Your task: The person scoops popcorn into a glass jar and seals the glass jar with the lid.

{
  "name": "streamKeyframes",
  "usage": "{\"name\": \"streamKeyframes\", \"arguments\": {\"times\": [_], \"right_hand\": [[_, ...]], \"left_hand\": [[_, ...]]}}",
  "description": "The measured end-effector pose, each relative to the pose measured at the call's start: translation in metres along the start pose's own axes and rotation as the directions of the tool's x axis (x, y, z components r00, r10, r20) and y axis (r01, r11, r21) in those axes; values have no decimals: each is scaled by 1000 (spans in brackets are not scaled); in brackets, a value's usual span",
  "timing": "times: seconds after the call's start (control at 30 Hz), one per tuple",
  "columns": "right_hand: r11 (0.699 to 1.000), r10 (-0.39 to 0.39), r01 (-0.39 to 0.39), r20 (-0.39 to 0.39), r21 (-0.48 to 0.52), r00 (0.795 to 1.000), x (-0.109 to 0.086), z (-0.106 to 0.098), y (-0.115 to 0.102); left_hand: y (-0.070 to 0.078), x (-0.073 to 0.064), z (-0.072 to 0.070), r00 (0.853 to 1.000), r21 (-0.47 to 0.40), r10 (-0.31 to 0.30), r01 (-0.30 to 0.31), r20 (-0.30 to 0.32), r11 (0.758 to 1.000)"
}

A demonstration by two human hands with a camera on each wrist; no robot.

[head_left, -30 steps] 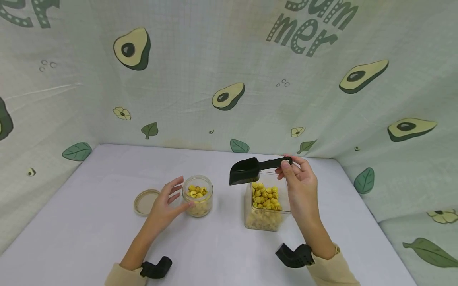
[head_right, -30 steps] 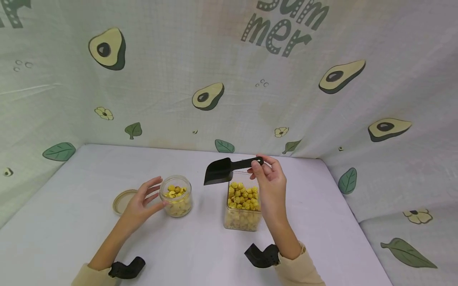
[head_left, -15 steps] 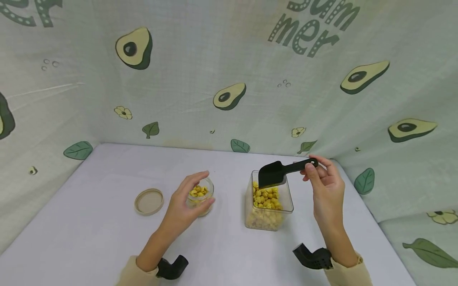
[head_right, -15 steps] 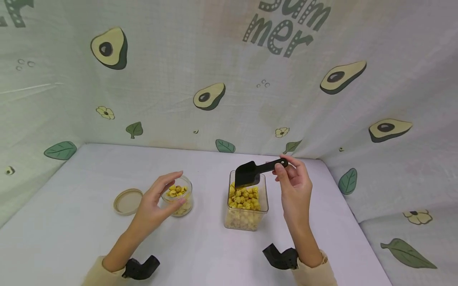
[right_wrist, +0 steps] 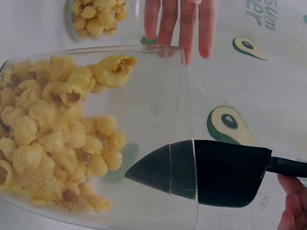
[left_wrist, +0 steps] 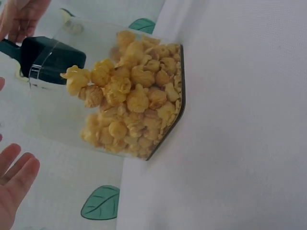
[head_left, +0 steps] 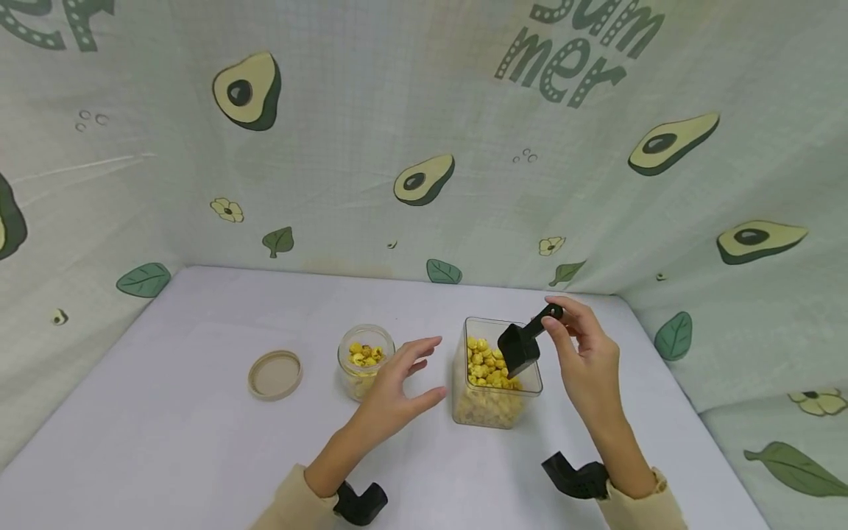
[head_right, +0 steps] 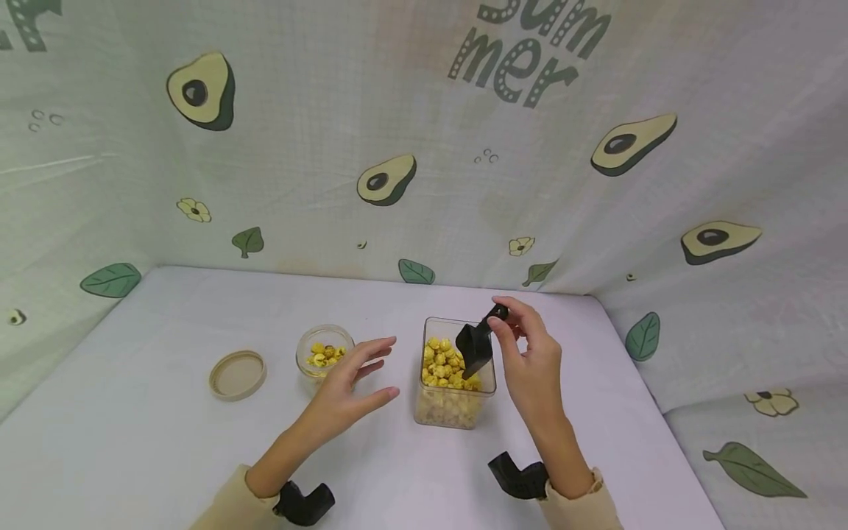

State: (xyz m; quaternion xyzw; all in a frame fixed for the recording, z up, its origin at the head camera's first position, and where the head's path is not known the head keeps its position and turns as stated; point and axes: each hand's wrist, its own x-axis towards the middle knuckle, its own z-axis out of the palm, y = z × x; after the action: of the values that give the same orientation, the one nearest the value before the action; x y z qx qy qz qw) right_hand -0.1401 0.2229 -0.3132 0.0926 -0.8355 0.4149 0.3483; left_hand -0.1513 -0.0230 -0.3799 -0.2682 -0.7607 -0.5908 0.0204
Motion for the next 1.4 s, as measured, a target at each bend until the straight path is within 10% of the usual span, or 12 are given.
{"name": "streamKeyframes", "arguments": {"times": [0.7,1.1,1.4], "right_hand": [[954,-191,224,170,-201,967,-12,22,9],[967,-79,123,199,-222,977,-22,28,25],[989,-23,32,59,-147,998,-26,18,31]], "left_hand": [[-23,10,31,983,-181,-142,162,115,970],[-23,13,36,982,-191,-159,175,98,966],[-23,14,36,981,-202,-166,184,105,962]]}}
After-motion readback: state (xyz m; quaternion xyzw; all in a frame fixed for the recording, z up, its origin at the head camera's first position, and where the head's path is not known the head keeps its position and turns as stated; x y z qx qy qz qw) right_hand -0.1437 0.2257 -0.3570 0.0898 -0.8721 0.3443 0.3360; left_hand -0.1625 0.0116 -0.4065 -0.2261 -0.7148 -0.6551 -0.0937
